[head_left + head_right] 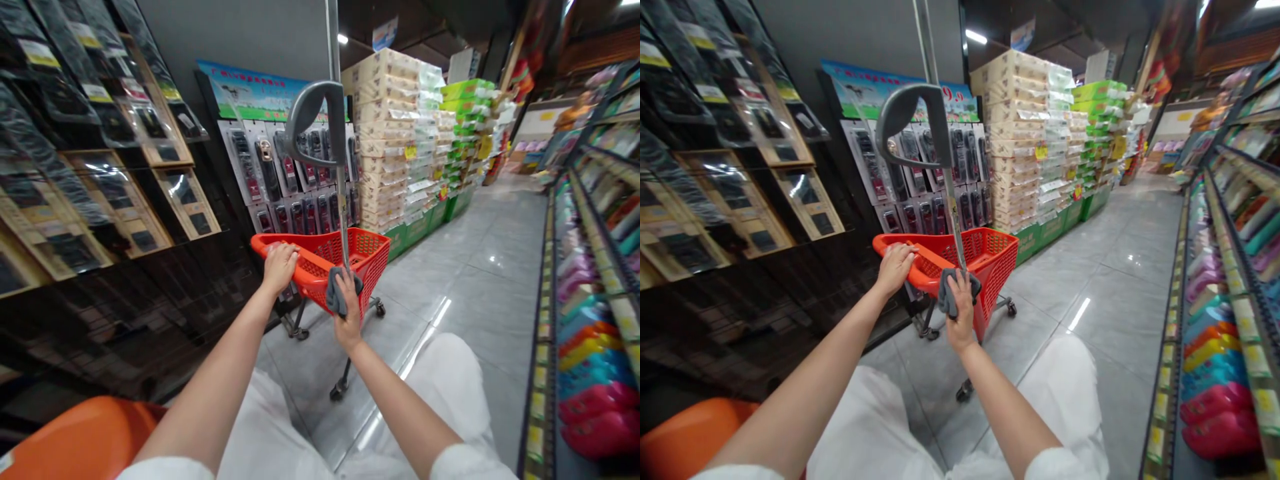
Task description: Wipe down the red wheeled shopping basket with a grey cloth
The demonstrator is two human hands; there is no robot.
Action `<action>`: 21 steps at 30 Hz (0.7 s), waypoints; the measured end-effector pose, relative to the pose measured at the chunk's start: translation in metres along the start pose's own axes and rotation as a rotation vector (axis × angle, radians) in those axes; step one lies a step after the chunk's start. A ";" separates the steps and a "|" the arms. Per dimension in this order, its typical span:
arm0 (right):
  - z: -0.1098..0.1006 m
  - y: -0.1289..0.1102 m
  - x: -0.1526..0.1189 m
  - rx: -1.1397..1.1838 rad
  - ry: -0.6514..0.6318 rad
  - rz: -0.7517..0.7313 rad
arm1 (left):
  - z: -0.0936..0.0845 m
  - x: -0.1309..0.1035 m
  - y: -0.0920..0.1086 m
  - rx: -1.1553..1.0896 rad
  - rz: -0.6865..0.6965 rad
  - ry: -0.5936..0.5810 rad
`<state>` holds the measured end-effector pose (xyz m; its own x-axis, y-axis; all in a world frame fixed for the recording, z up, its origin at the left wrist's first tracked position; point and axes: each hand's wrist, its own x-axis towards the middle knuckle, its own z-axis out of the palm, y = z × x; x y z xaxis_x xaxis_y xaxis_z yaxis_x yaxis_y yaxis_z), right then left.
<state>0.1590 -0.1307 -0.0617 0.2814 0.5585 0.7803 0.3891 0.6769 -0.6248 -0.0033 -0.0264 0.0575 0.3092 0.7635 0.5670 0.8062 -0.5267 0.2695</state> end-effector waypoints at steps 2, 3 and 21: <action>-0.005 0.003 0.001 -0.004 0.091 0.047 | 0.000 -0.003 0.006 0.001 0.001 0.009; -0.007 0.004 0.002 -0.020 0.144 0.093 | 0.000 -0.004 0.010 0.007 -0.007 0.015; -0.096 0.007 0.044 -0.144 0.236 -0.188 | -0.005 -0.013 0.070 -0.106 0.117 -0.042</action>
<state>0.2581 -0.1470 -0.0294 0.3816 0.2929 0.8767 0.5685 0.6735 -0.4725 0.0464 -0.0752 0.0731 0.4208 0.7083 0.5668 0.7064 -0.6478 0.2852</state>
